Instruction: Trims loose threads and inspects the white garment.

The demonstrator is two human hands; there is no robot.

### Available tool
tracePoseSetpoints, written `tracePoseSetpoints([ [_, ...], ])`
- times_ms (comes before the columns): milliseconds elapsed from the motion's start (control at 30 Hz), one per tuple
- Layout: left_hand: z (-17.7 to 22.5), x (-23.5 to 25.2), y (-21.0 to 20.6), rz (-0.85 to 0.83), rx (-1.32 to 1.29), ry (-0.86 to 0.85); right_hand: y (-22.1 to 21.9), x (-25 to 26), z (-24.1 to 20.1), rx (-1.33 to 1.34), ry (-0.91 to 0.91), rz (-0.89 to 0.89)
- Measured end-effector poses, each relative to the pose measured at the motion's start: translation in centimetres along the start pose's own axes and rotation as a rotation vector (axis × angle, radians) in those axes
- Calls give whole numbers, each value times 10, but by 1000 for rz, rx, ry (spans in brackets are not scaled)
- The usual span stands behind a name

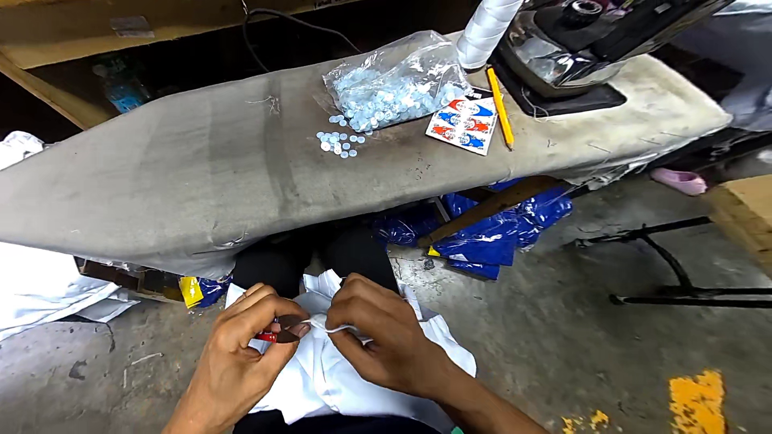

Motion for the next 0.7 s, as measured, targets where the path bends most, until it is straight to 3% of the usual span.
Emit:
tracePoseSetpoints([
  [167, 5, -5, 5, -34, -147, 64, -6, -7, -4, -129, 203, 3],
  [300, 11, -2, 0, -15, -49, 59, -8, -5, -9, -164, 268, -18],
  [400, 11, -1, -5, -40, 12, 113, -11, -6, -10, -170, 292, -24],
  [567, 8, -1, -5, 53, -238, 212, -12, -9, -7, -176, 284, 16],
  [633, 9, -3, 5, 109, -145, 202, -12, -10, -5, -176, 271, 45],
  [700, 12, -10, 11, 49, -27, 190, -11, -10, -3, -184, 257, 68],
])
Point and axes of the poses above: each hand's wrist, its own x-axis towards the middle knuckle, its own y-axis out of the back of the hand, z = x × y, the point moved 3 cm from there along x, towards the middle knuckle, and after that the axes turned 6 degrees about -z, right-handed, at the moved point
